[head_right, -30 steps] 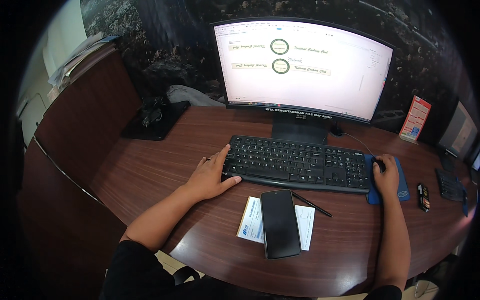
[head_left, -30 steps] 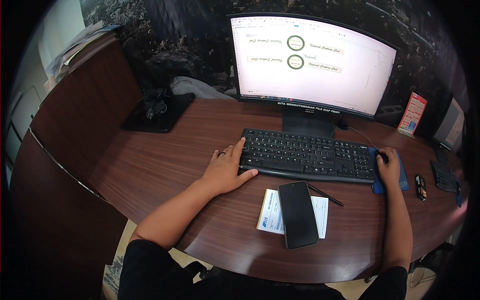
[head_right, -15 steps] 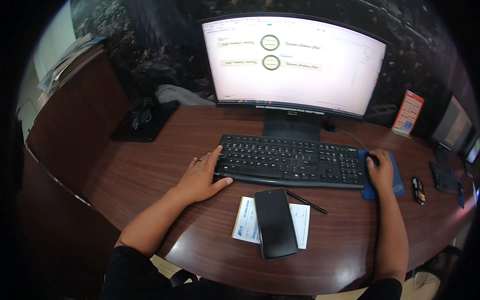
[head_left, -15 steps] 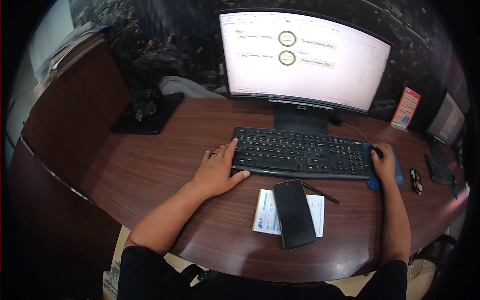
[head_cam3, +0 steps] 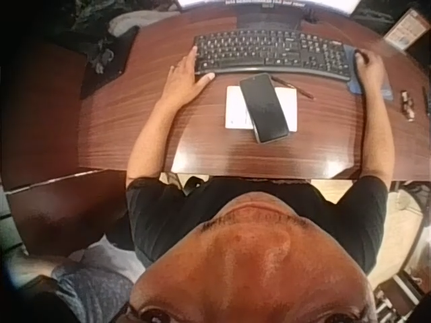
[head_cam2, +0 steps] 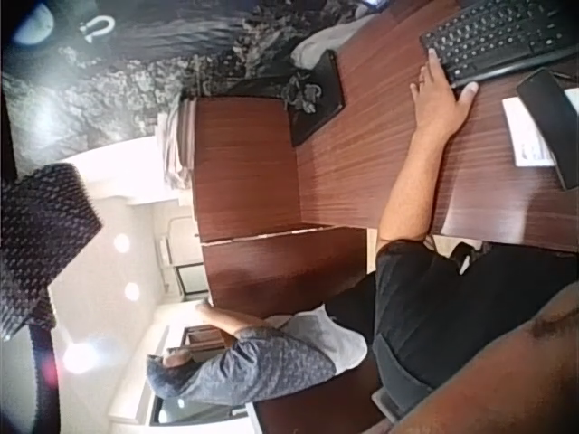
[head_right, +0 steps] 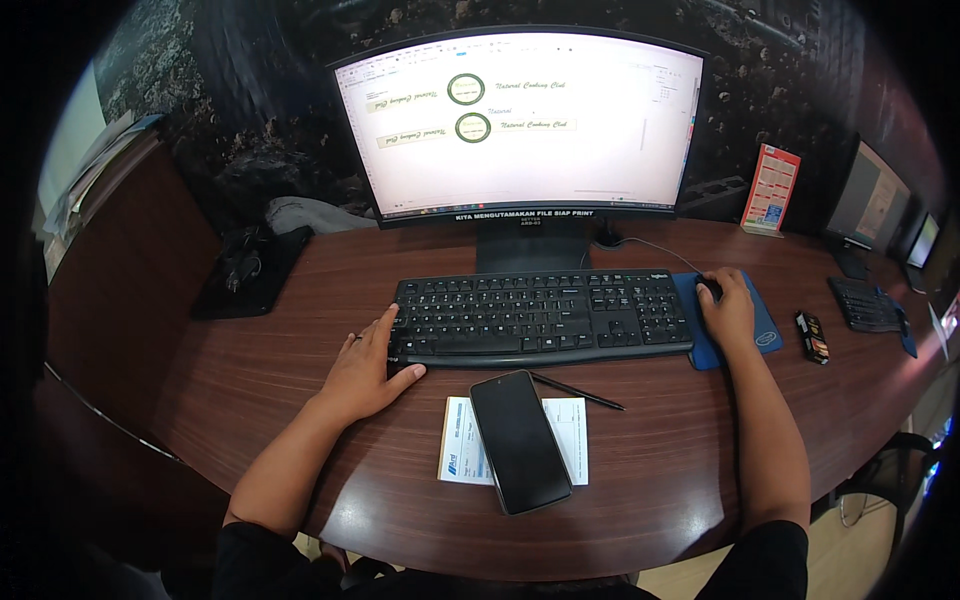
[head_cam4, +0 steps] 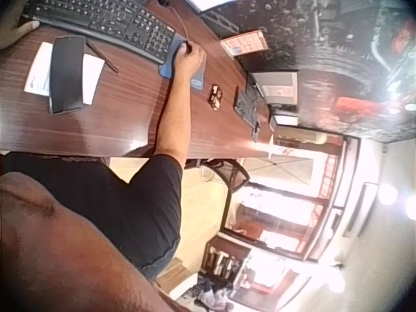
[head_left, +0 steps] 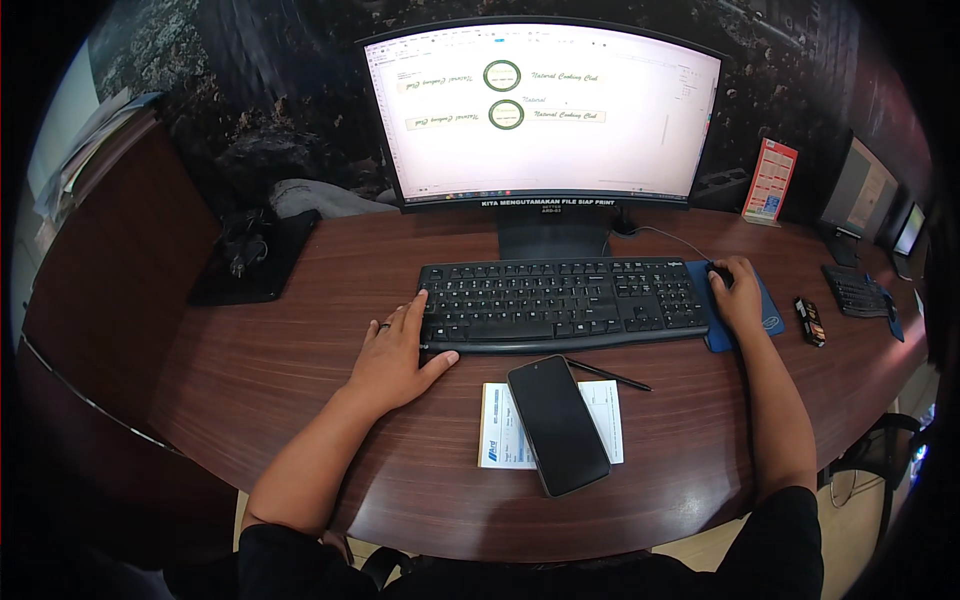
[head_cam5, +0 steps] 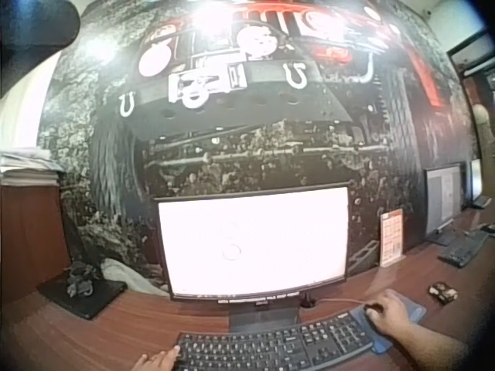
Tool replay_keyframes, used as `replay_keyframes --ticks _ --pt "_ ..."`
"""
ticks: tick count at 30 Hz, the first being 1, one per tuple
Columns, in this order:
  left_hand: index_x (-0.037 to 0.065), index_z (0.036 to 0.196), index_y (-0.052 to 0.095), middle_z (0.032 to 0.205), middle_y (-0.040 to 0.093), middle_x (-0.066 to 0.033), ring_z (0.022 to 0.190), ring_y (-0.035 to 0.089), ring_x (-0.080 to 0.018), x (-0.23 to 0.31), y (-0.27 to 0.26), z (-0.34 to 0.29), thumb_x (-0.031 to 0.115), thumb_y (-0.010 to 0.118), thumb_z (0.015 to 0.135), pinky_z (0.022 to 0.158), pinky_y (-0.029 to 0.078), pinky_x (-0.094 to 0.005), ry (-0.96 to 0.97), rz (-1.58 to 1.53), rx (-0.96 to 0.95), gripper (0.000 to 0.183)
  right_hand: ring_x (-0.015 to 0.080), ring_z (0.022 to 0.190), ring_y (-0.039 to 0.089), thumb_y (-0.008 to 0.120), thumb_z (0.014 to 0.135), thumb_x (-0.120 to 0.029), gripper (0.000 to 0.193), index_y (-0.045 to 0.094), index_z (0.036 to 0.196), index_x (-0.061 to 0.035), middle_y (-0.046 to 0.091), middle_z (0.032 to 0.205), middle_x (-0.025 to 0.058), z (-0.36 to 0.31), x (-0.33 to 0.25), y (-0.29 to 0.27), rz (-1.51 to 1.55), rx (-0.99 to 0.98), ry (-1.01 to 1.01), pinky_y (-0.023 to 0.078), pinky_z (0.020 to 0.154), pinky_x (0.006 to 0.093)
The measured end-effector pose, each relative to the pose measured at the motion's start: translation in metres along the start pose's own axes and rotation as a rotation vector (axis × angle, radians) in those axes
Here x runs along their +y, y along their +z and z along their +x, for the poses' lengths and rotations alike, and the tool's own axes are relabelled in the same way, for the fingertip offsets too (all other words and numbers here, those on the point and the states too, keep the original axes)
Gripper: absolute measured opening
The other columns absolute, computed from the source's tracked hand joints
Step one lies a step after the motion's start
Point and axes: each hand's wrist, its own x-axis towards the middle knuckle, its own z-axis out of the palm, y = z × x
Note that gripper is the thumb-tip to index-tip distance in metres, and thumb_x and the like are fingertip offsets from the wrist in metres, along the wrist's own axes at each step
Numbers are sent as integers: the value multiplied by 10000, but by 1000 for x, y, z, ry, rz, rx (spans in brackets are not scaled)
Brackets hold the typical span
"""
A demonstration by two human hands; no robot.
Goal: Designing or adjusting logos on a computer screen using a mouse and keyboard.
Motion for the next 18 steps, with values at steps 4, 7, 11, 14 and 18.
replay_keyframes --ticks 4,7,11,14,18 --pt "29 1606 169 1536 408 -293 1445 403 -422 -3 2 0 603 618 926 1186 276 -631 10 11 12 997 366 1107 638 739 862 -148 296 683 1135 -46 646 1179 154 0 -2 1 12 18 10 505 941 424" --pt "31 1606 169 1540 403 -294 1449 399 -422 -2 0 0 607 617 925 1185 278 -630 9 10 6 998 371 1114 633 738 863 -154 324 673 1159 -39 642 1183 159 1 0 1 -6 8 14 504 946 425" --pt "32 1606 169 1543 400 -296 1454 392 -423 -2 0 0 611 613 925 1185 277 -629 3 9 -7 998 369 1119 634 735 866 -155 328 675 1169 -46 644 1185 155 0 1 2 -7 17 -15 505 948 420" --pt "31 1607 169 1544 400 -294 1456 389 -422 -2 0 0 614 608 927 1188 274 -629 5 18 -11 997 361 1120 637 737 867 -157 309 688 1153 -51 647 1188 148 0 -2 0 21 -16 10 507 949 416" --pt "44 1610 156 1542 406 -293 1449 395 -429 1 -1 0 528 681 913 1205 259 -603 -6 -6 -11 997 353 1120 640 738 868 -157 281 699 1125 -51 648 1190 145 0 5 1 9 -23 3 509 947 413"
